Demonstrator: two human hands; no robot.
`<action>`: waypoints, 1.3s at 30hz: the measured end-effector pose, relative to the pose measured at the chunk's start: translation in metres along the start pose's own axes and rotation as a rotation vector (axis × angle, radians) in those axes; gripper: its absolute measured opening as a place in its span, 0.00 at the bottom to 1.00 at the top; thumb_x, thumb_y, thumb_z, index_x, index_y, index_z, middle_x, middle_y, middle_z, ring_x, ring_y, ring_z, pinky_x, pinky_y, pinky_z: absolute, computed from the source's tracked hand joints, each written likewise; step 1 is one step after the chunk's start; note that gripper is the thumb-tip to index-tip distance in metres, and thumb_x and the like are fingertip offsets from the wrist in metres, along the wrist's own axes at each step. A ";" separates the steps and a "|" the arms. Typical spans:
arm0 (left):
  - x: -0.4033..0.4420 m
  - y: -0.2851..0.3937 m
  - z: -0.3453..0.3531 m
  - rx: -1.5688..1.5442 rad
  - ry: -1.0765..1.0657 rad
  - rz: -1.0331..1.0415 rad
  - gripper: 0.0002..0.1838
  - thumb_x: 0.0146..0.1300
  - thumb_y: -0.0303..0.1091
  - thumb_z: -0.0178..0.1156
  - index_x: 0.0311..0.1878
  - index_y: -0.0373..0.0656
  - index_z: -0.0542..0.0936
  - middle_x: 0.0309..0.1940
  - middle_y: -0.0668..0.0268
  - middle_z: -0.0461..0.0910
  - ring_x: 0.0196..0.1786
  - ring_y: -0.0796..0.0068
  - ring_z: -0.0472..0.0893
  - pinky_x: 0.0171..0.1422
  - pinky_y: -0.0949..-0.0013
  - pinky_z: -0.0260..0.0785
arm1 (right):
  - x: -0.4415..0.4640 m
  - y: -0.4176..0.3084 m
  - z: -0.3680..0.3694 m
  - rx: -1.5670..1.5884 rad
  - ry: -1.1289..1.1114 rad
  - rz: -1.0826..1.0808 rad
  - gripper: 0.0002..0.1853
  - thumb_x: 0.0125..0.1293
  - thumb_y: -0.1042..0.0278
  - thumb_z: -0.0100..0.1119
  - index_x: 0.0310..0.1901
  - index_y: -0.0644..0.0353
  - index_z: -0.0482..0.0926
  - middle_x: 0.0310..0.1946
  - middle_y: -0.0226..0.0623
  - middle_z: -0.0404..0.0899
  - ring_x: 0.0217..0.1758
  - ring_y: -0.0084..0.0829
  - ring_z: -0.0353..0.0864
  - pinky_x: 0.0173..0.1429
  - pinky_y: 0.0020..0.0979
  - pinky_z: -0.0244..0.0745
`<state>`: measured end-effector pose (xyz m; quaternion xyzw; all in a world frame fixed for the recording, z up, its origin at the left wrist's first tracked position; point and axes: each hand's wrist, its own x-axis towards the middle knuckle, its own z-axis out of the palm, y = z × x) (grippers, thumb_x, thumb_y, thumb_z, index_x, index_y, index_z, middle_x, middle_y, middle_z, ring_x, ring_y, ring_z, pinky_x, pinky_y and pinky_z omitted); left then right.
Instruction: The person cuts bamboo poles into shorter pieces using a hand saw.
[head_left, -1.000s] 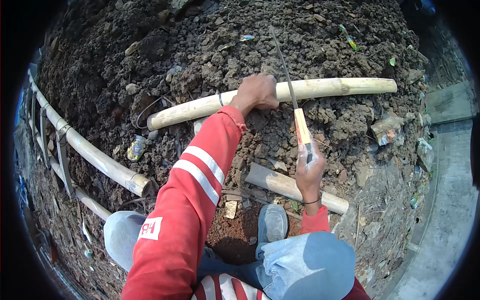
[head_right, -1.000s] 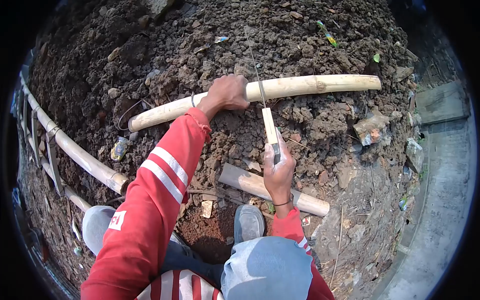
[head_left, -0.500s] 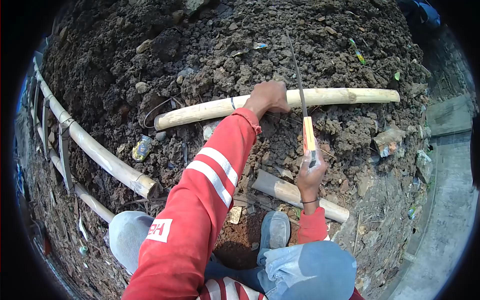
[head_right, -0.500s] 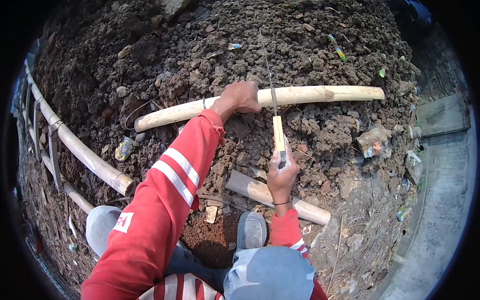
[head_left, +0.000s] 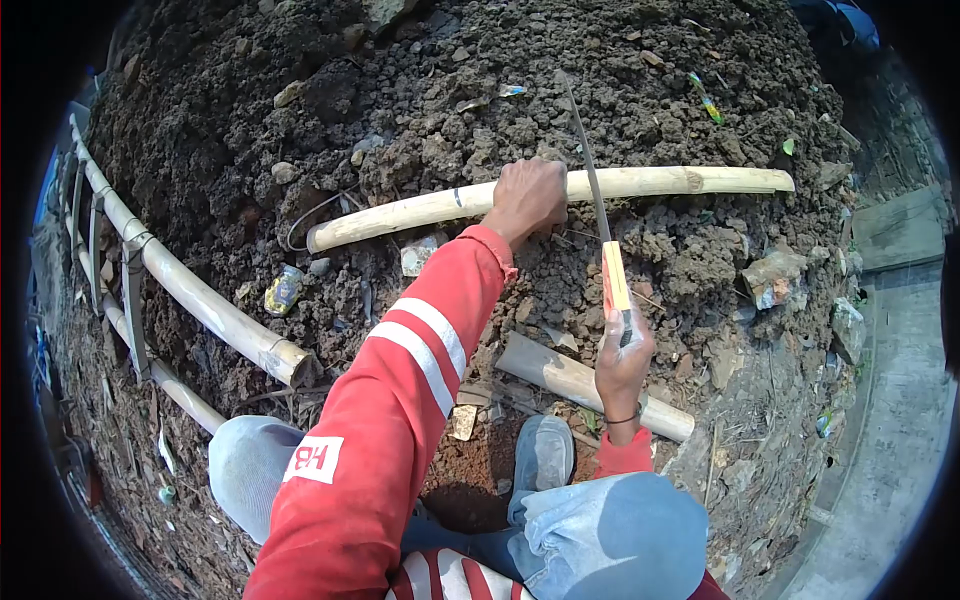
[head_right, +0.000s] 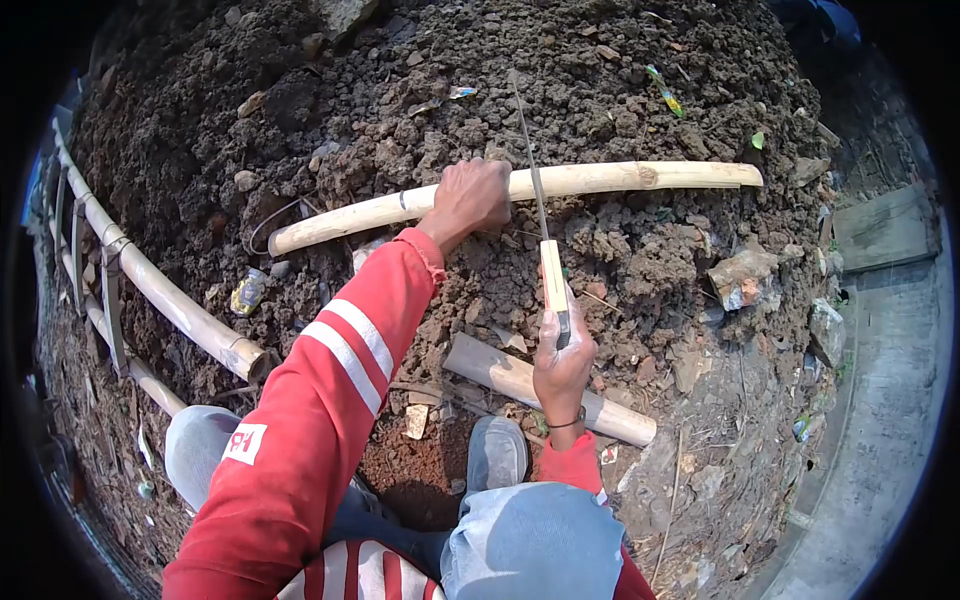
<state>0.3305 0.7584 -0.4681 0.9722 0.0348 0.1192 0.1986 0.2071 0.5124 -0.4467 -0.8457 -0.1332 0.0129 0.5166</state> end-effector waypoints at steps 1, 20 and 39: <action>0.006 -0.002 -0.001 -0.015 -0.052 -0.015 0.09 0.45 0.30 0.66 0.31 0.37 0.84 0.28 0.45 0.85 0.35 0.44 0.88 0.40 0.48 0.81 | -0.020 -0.001 -0.005 -0.007 0.064 -0.066 0.24 0.81 0.60 0.50 0.66 0.72 0.76 0.48 0.48 0.86 0.46 0.32 0.83 0.54 0.34 0.77; 0.013 -0.001 -0.014 0.003 -0.172 -0.063 0.11 0.45 0.31 0.64 0.34 0.37 0.85 0.30 0.45 0.86 0.36 0.43 0.88 0.41 0.48 0.81 | -0.056 0.030 -0.023 0.016 0.109 -0.113 0.27 0.77 0.62 0.54 0.69 0.74 0.74 0.43 0.49 0.87 0.43 0.35 0.86 0.53 0.36 0.79; 0.001 0.009 -0.007 0.012 -0.133 -0.087 0.10 0.45 0.29 0.65 0.31 0.35 0.86 0.30 0.44 0.86 0.37 0.44 0.89 0.41 0.50 0.82 | -0.082 0.010 -0.032 -0.064 0.028 -0.075 0.28 0.79 0.59 0.51 0.69 0.75 0.72 0.58 0.56 0.84 0.59 0.39 0.86 0.63 0.36 0.77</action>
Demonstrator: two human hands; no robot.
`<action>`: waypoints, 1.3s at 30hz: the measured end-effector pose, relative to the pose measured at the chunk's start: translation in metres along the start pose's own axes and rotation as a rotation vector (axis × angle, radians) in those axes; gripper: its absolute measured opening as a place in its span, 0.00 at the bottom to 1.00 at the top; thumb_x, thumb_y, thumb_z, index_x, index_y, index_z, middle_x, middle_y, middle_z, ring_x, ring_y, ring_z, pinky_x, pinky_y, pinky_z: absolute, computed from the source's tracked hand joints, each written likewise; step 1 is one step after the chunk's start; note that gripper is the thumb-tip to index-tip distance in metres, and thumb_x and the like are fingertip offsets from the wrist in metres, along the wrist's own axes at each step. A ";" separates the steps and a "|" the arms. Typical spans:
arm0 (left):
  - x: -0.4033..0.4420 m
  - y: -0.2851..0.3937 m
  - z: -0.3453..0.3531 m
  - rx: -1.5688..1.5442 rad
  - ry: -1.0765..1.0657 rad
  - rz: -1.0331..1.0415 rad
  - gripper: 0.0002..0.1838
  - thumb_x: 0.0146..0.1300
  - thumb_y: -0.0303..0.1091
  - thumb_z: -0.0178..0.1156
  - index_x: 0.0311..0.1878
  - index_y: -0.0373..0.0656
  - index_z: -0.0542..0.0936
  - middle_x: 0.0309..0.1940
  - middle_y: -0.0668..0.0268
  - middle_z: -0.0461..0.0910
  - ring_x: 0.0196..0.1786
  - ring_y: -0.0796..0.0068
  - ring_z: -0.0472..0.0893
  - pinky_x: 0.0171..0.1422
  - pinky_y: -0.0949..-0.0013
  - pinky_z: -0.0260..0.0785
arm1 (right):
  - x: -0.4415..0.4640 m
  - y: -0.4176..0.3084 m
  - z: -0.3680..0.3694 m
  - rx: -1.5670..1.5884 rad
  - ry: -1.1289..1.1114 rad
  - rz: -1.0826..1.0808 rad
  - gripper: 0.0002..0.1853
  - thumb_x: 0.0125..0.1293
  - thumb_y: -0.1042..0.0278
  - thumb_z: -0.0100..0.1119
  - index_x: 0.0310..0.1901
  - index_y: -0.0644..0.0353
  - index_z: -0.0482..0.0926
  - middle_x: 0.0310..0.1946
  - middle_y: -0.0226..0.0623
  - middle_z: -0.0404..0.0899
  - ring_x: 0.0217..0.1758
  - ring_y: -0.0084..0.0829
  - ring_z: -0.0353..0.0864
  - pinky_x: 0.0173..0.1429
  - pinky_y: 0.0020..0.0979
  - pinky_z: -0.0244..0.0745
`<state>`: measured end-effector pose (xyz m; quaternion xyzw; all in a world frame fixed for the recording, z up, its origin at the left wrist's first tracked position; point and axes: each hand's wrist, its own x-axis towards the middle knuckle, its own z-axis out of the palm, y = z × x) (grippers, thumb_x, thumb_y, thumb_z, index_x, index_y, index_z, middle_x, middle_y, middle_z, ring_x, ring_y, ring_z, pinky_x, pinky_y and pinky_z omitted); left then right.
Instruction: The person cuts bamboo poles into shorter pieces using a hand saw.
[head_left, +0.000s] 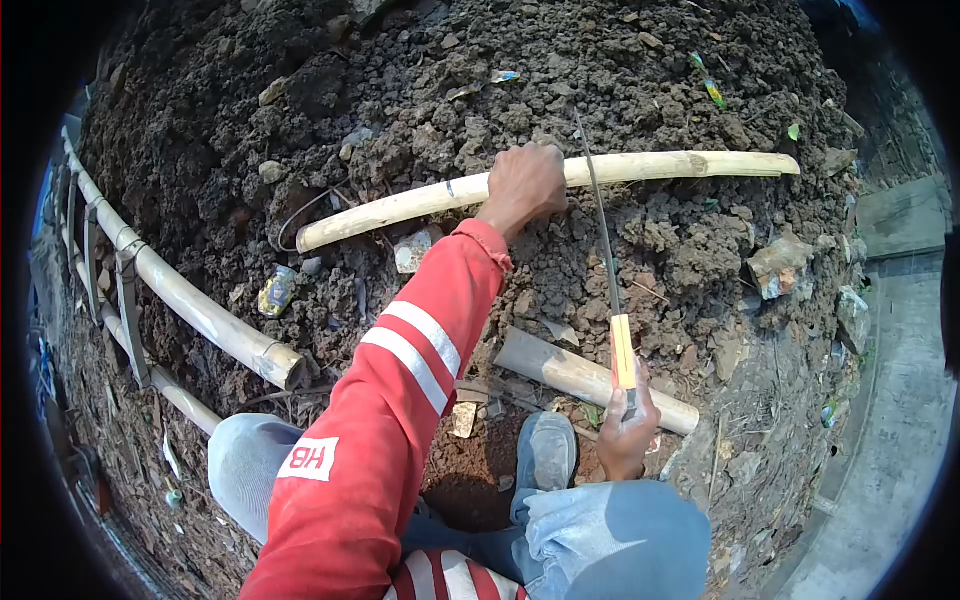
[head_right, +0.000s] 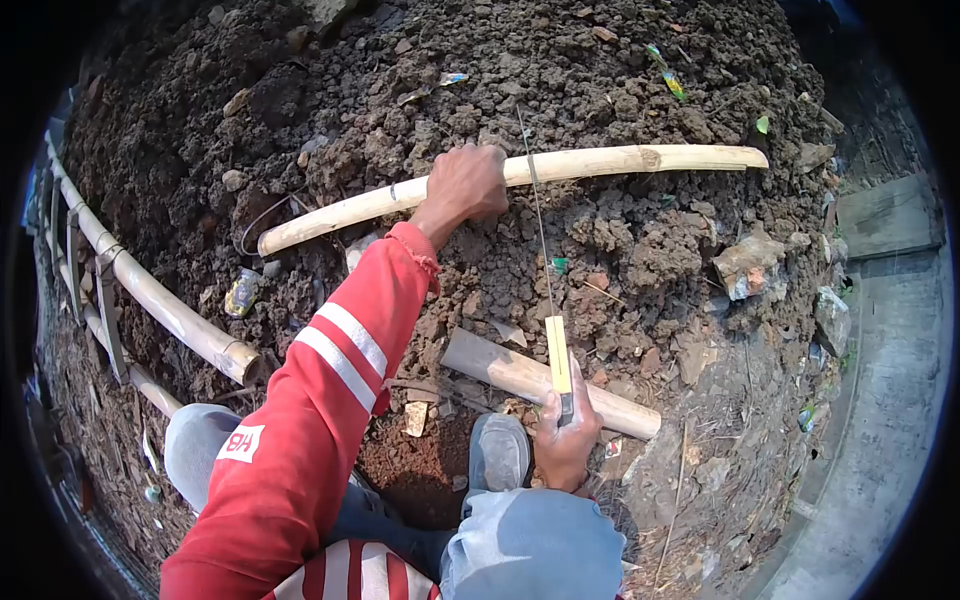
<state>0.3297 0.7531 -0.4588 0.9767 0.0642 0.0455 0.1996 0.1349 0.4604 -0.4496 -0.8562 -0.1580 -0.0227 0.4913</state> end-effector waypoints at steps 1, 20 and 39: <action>0.004 0.001 -0.004 0.008 0.028 -0.015 0.10 0.45 0.30 0.67 0.31 0.35 0.87 0.31 0.44 0.87 0.36 0.45 0.89 0.42 0.52 0.83 | 0.035 -0.015 0.012 0.040 -0.044 0.069 0.29 0.82 0.55 0.49 0.69 0.76 0.72 0.61 0.55 0.82 0.63 0.37 0.83 0.68 0.36 0.74; 0.005 -0.002 -0.006 0.009 0.035 -0.016 0.11 0.46 0.30 0.67 0.33 0.35 0.88 0.31 0.45 0.87 0.37 0.45 0.90 0.41 0.51 0.83 | 0.144 -0.009 0.062 -0.014 0.032 -0.080 0.24 0.76 0.64 0.58 0.67 0.69 0.76 0.32 0.51 0.84 0.29 0.37 0.81 0.40 0.37 0.79; -0.002 0.001 -0.004 0.029 0.017 -0.001 0.10 0.45 0.30 0.68 0.32 0.37 0.87 0.32 0.46 0.87 0.36 0.45 0.89 0.42 0.50 0.82 | 0.117 -0.006 0.043 0.006 -0.030 -0.004 0.22 0.77 0.66 0.56 0.67 0.68 0.77 0.35 0.51 0.84 0.33 0.35 0.81 0.42 0.38 0.77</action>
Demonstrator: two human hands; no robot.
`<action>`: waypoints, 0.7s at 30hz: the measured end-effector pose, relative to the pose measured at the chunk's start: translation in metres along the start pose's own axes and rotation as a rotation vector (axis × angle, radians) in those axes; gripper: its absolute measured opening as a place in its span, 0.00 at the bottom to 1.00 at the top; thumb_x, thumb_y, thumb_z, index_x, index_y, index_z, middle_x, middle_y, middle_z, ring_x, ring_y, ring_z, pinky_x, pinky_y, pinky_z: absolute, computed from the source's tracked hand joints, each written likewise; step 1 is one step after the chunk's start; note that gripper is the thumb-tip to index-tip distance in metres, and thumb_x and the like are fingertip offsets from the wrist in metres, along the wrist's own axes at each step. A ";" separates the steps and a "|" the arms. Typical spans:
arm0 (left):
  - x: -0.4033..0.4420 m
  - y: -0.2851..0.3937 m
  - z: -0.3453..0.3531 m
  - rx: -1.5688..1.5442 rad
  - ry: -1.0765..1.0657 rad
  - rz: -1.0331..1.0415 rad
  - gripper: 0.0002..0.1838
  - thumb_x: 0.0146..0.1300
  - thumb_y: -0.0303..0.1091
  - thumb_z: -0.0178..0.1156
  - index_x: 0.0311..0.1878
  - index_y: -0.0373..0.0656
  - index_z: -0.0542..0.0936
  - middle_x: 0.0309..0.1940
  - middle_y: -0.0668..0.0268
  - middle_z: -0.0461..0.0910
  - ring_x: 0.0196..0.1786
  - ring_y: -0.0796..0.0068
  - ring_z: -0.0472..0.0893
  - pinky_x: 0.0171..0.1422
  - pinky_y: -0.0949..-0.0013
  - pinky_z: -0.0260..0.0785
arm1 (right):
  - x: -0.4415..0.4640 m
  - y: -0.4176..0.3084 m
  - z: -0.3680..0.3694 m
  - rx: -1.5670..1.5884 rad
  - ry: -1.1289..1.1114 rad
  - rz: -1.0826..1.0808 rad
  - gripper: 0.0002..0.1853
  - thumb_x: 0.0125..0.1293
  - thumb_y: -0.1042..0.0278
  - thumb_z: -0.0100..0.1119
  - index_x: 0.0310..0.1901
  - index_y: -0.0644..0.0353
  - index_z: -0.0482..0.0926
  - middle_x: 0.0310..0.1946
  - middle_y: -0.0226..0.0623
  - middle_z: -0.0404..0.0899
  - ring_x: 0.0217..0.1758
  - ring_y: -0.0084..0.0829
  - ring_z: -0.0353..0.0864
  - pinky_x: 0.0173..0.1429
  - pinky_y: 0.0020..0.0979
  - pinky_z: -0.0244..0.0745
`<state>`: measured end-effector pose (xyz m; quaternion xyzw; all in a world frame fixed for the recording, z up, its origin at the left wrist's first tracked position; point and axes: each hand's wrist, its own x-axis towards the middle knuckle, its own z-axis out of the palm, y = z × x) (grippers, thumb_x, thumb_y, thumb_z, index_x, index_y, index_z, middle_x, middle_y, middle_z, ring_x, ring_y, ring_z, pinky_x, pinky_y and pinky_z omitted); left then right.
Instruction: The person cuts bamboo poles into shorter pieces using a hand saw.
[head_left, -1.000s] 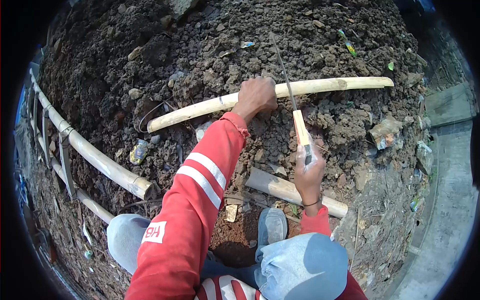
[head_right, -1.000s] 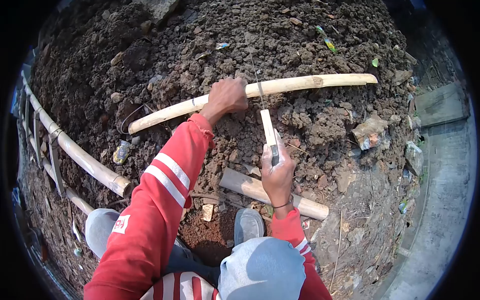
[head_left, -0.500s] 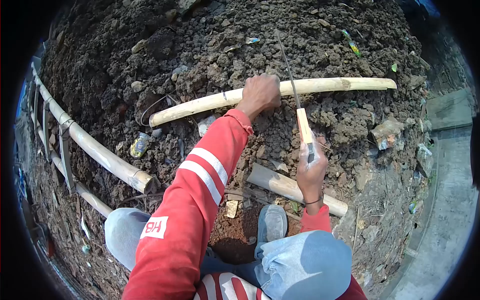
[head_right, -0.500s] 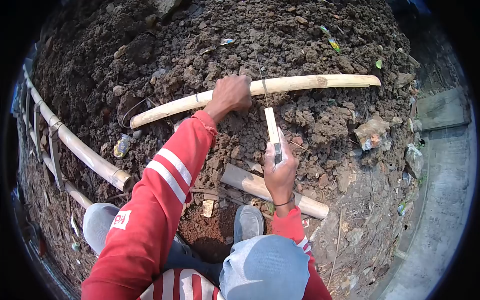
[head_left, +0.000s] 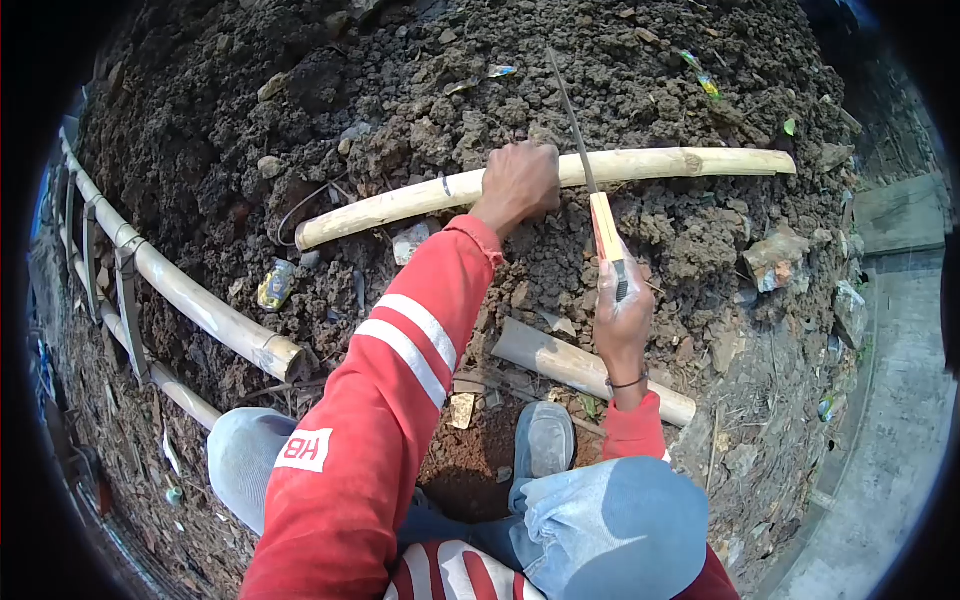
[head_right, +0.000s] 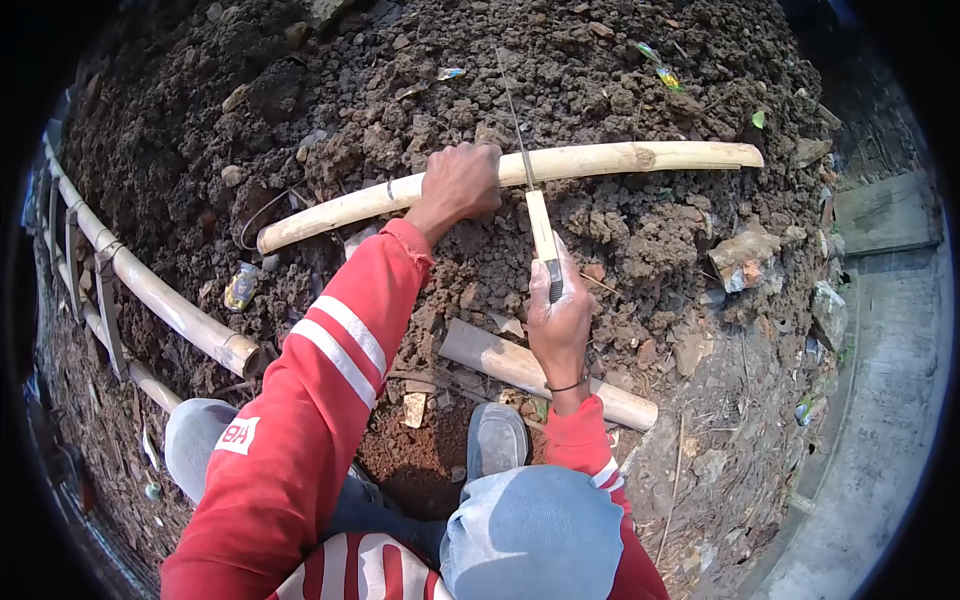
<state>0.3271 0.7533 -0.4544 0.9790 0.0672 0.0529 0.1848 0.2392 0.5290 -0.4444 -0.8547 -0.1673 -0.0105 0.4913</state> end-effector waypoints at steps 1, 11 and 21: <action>0.000 0.000 -0.002 -0.013 -0.036 0.000 0.11 0.45 0.30 0.66 0.33 0.37 0.86 0.32 0.45 0.87 0.36 0.44 0.89 0.42 0.49 0.82 | -0.010 -0.015 -0.009 -0.018 -0.051 0.066 0.23 0.76 0.66 0.57 0.68 0.68 0.75 0.38 0.49 0.85 0.36 0.28 0.82 0.44 0.34 0.79; 0.011 -0.003 0.002 0.004 0.003 -0.018 0.12 0.44 0.29 0.69 0.35 0.37 0.88 0.31 0.46 0.87 0.35 0.47 0.89 0.40 0.51 0.82 | -0.115 0.026 -0.029 -0.093 0.070 0.033 0.27 0.77 0.59 0.50 0.68 0.73 0.74 0.51 0.58 0.85 0.52 0.43 0.87 0.58 0.39 0.78; 0.011 -0.004 0.006 0.052 0.040 -0.027 0.11 0.48 0.30 0.67 0.35 0.37 0.86 0.32 0.45 0.87 0.38 0.45 0.89 0.43 0.48 0.82 | -0.099 -0.019 -0.064 -0.039 -0.015 0.152 0.22 0.78 0.65 0.54 0.65 0.75 0.77 0.46 0.47 0.86 0.47 0.31 0.82 0.55 0.33 0.76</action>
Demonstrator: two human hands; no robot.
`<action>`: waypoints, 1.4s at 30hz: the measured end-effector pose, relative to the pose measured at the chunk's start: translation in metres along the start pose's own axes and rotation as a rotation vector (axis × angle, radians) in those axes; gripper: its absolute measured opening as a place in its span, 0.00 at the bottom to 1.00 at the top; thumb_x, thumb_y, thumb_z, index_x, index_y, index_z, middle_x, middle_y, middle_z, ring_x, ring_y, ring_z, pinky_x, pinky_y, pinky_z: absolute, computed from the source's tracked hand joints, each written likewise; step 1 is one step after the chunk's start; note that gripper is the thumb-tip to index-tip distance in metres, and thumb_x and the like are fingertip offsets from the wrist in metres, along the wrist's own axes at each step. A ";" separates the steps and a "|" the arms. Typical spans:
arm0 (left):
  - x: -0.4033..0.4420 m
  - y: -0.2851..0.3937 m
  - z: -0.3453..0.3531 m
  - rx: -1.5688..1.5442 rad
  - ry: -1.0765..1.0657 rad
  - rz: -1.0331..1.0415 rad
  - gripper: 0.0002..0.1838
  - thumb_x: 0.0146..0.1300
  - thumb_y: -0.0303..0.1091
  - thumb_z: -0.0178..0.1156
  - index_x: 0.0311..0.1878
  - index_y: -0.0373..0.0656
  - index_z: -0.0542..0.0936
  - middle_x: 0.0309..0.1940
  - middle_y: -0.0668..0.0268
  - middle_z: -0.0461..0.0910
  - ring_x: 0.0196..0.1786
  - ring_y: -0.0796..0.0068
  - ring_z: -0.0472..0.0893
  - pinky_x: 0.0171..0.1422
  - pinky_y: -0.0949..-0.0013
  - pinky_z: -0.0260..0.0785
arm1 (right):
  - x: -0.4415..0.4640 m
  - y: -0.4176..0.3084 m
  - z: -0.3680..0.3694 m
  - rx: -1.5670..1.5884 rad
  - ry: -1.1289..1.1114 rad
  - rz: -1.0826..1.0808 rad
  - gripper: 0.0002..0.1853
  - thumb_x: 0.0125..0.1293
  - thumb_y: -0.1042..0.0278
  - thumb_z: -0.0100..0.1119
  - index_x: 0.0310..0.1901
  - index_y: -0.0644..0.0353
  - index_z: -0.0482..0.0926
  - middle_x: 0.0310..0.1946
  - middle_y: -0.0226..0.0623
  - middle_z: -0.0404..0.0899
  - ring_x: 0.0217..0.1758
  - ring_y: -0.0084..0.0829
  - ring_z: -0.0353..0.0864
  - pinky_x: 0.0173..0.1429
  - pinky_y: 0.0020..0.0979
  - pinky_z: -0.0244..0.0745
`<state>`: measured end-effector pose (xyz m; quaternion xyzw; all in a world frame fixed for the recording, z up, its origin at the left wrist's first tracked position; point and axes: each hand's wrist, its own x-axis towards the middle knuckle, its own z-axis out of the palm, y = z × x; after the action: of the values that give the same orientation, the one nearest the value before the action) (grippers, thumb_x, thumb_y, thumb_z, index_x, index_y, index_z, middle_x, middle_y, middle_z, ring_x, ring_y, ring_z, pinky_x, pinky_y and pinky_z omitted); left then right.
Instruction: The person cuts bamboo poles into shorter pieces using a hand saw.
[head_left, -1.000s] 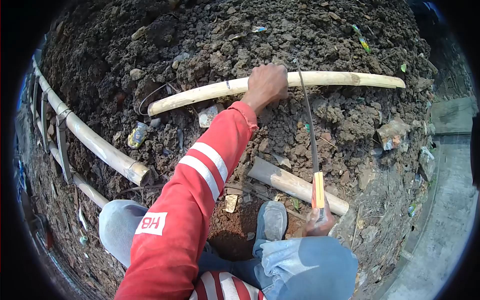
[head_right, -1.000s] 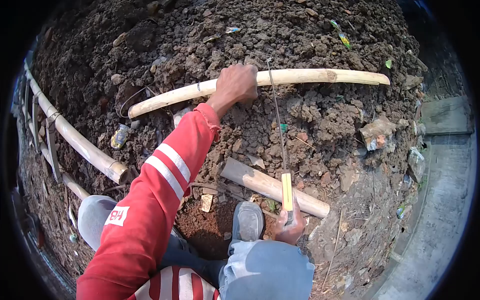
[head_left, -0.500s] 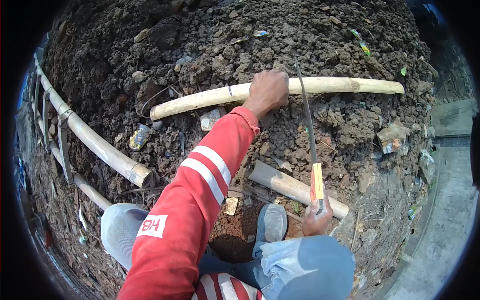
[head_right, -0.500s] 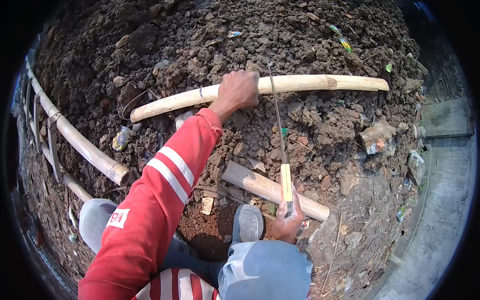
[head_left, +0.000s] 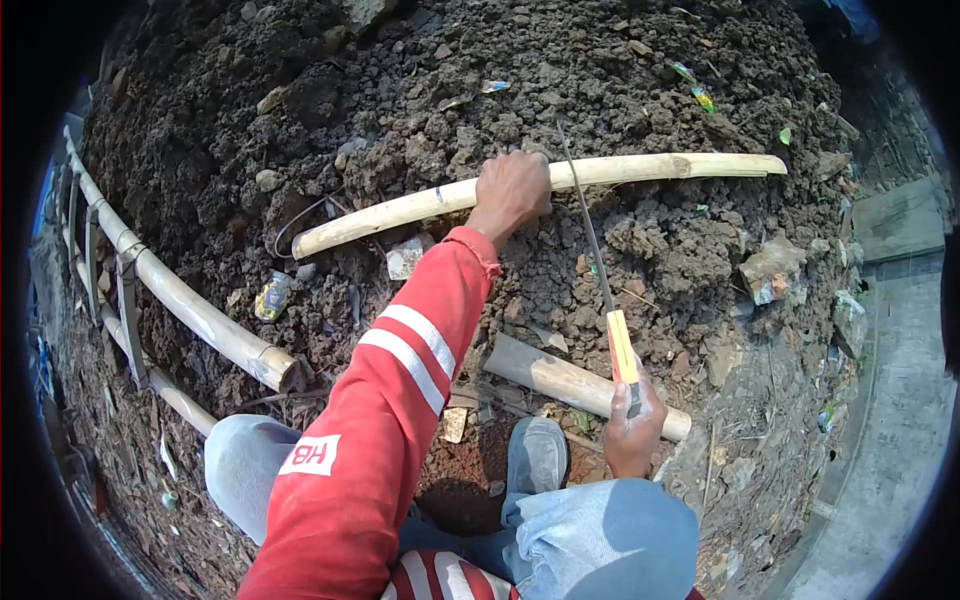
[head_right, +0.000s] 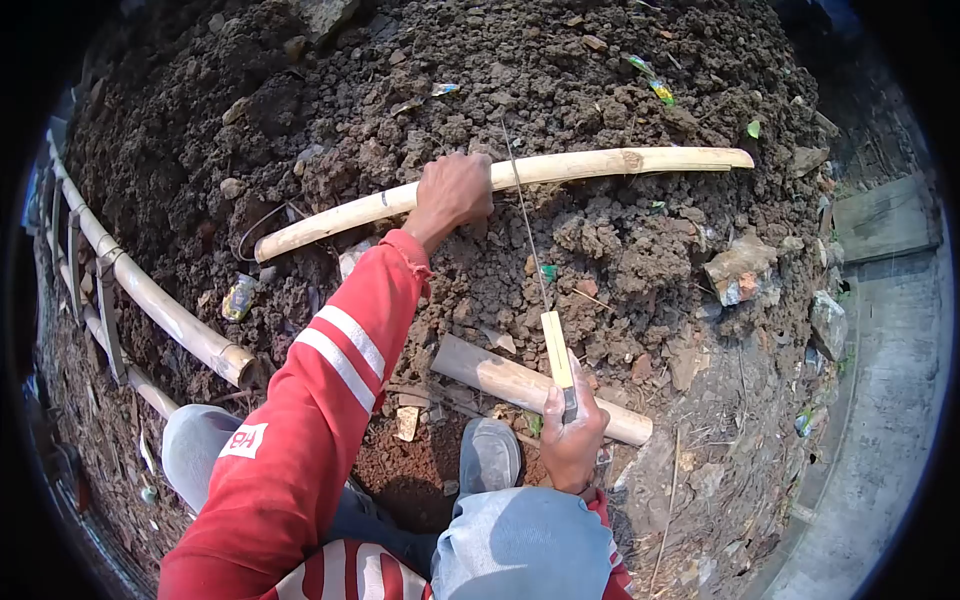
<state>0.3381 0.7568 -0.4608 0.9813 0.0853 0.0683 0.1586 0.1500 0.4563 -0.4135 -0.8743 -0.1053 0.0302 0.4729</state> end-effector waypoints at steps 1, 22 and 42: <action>0.000 0.002 0.002 0.011 0.008 -0.009 0.10 0.48 0.29 0.69 0.33 0.35 0.86 0.32 0.47 0.87 0.38 0.46 0.90 0.42 0.49 0.82 | 0.003 0.000 0.003 0.001 -0.005 -0.005 0.22 0.78 0.65 0.54 0.65 0.75 0.77 0.46 0.47 0.86 0.47 0.31 0.82 0.55 0.33 0.76; -0.033 0.006 0.044 0.080 0.312 0.038 0.11 0.62 0.27 0.60 0.48 0.41 0.78 0.41 0.55 0.85 0.44 0.54 0.88 0.48 0.53 0.79 | -0.008 0.032 0.011 0.007 0.043 -0.224 0.24 0.75 0.70 0.55 0.69 0.71 0.74 0.51 0.57 0.86 0.53 0.42 0.90 0.55 0.39 0.80; -0.033 0.005 0.049 0.050 0.357 0.045 0.10 0.60 0.30 0.61 0.44 0.42 0.77 0.40 0.56 0.83 0.47 0.53 0.85 0.52 0.53 0.76 | 0.106 0.015 0.082 0.024 0.127 -0.271 0.21 0.75 0.68 0.58 0.65 0.70 0.78 0.36 0.53 0.85 0.31 0.32 0.81 0.42 0.35 0.79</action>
<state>0.3149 0.7310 -0.5091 0.9589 0.0916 0.2426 0.1150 0.2437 0.5381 -0.4661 -0.8465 -0.1917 -0.0881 0.4888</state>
